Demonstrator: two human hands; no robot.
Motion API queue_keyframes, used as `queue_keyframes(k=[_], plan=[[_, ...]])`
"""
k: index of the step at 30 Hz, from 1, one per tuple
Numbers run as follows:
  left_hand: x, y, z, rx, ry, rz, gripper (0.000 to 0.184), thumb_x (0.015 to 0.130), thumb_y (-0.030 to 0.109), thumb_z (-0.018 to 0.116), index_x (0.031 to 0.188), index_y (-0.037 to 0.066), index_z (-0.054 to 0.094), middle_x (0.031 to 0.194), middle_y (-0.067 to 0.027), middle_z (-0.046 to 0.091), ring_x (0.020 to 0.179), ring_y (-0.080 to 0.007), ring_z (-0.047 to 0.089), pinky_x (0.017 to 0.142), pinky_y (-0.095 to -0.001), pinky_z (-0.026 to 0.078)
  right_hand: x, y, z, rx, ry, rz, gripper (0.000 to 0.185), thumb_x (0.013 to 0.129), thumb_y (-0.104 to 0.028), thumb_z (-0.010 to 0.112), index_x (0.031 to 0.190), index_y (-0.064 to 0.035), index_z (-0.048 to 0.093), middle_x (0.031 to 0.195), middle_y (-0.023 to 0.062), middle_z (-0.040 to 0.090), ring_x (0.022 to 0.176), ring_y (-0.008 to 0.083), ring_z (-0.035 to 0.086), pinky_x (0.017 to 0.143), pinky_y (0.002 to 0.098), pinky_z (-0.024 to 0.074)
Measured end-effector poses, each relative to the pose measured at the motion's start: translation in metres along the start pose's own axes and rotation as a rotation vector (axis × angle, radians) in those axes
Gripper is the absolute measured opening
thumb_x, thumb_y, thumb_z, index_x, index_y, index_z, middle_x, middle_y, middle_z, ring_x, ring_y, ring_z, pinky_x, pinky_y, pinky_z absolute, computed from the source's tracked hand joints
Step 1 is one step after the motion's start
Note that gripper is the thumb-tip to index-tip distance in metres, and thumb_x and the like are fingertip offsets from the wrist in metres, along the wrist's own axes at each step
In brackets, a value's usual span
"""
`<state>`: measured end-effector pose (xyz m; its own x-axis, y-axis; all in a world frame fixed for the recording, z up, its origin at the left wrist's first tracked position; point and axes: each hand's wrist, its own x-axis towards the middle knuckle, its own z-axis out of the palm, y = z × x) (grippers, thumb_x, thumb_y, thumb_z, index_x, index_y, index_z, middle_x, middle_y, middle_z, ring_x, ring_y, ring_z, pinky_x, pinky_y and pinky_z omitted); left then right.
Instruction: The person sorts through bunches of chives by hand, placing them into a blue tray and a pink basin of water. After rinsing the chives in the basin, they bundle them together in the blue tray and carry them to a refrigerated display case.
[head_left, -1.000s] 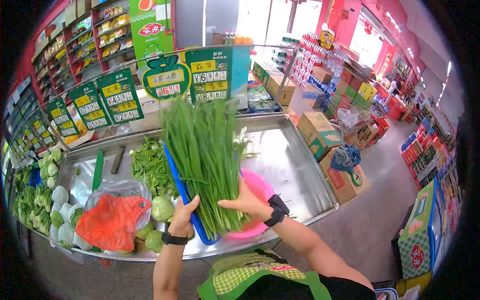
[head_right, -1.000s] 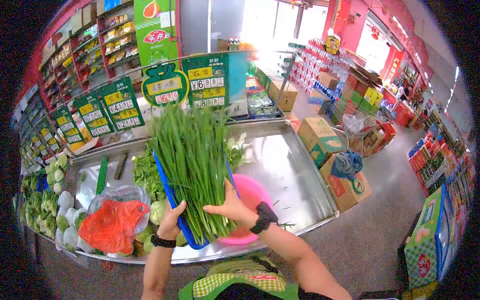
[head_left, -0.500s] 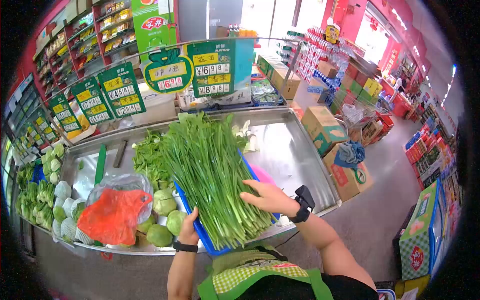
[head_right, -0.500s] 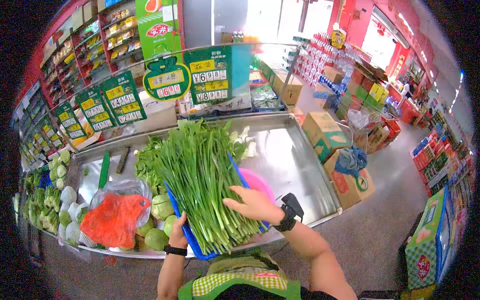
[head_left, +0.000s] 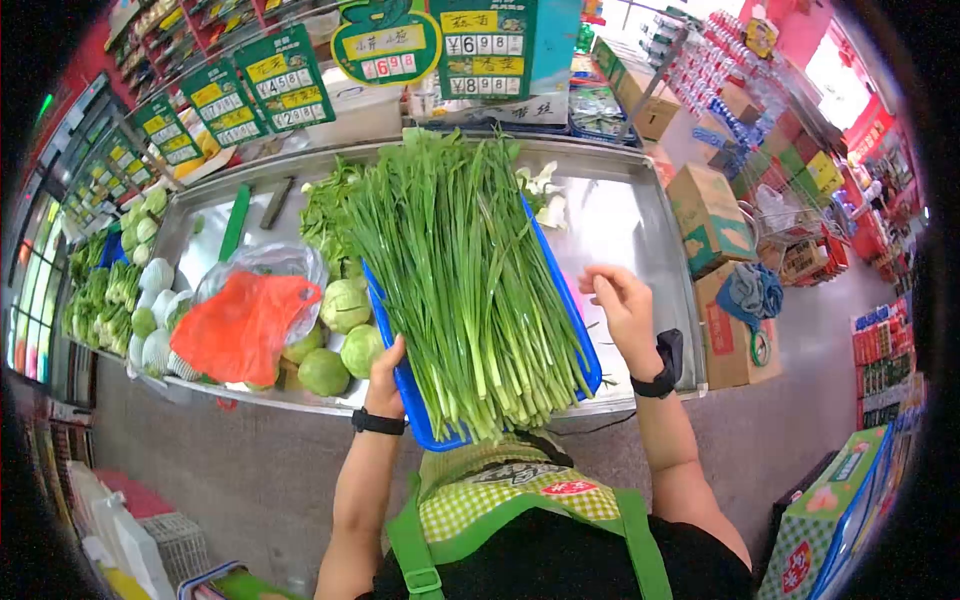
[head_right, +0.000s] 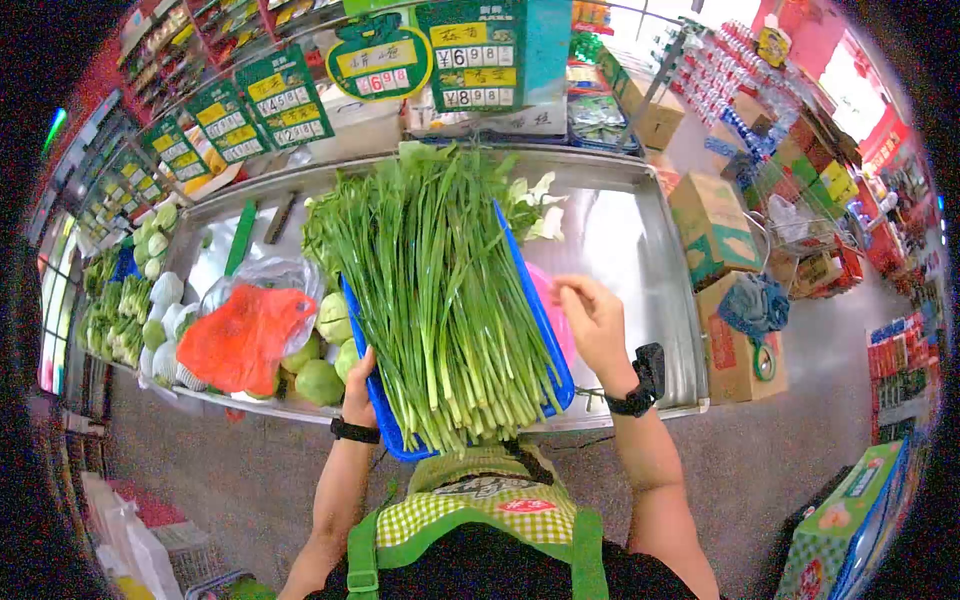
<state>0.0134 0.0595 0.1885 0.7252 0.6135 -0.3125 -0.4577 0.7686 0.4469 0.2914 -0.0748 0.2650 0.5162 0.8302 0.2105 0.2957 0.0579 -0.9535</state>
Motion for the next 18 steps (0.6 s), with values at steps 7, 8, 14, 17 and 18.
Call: queue_keyframes(k=[7,8,14,17,18], plan=[[-0.015,-0.01,0.009,-0.002,0.103,0.06,0.037,0.087,0.026,0.05,0.115,0.002,0.047,0.109,-0.0116,0.056,0.095,-0.0228,0.056,0.083,-0.0361,0.047,0.004,0.046,0.011,0.585,-0.431,0.601,0.037,0.089,-0.031,0.046,0.11,-0.0008,0.052,0.098,0.0049,0.06,0.084,0.0108,0.056,0.073,0.0258,0.0465],[-0.013,-0.012,-0.007,-0.02,0.126,0.056,0.037,0.086,0.025,0.051,0.115,0.002,0.047,0.109,-0.0115,0.056,0.095,-0.0226,0.056,0.083,-0.0357,0.047,0.001,0.046,0.017,0.619,-0.426,0.668,0.037,0.09,-0.031,0.046,0.11,-0.0006,0.052,0.098,0.0046,0.06,0.084,0.0108,0.056,0.073,0.0258,0.0465],[-0.03,-0.005,-0.023,-0.068,0.149,0.096,0.042,0.086,0.031,0.051,0.119,0.005,0.045,0.112,-0.0102,0.054,0.097,-0.0225,0.055,0.084,-0.0374,0.046,-0.011,0.064,0.04,0.586,-0.471,0.578,0.035,0.09,-0.029,0.046,0.111,-0.0006,0.051,0.098,0.0024,0.059,0.082,0.0093,0.056,0.072,0.0254,0.0463],[-0.049,0.003,-0.026,-0.119,0.137,0.077,0.054,0.085,0.047,0.045,0.122,0.008,0.043,0.117,-0.0086,0.052,0.101,-0.022,0.053,0.085,-0.0374,0.045,-0.021,0.059,0.055,0.59,-0.502,0.536,0.033,0.09,-0.028,0.045,0.109,-0.0005,0.051,0.095,0.0022,0.059,0.08,0.009,0.056,0.07,0.0246,0.0468],[-0.056,0.005,-0.027,-0.131,0.143,0.086,0.057,0.085,0.051,0.042,0.122,0.008,0.043,0.116,-0.0085,0.052,0.1,-0.022,0.053,0.085,-0.037,0.045,-0.025,0.054,0.061,0.622,-0.492,0.527,0.033,0.09,-0.027,0.045,0.108,-0.0001,0.052,0.094,0.001,0.058,0.079,0.0078,0.055,0.068,0.0238,0.0457]])
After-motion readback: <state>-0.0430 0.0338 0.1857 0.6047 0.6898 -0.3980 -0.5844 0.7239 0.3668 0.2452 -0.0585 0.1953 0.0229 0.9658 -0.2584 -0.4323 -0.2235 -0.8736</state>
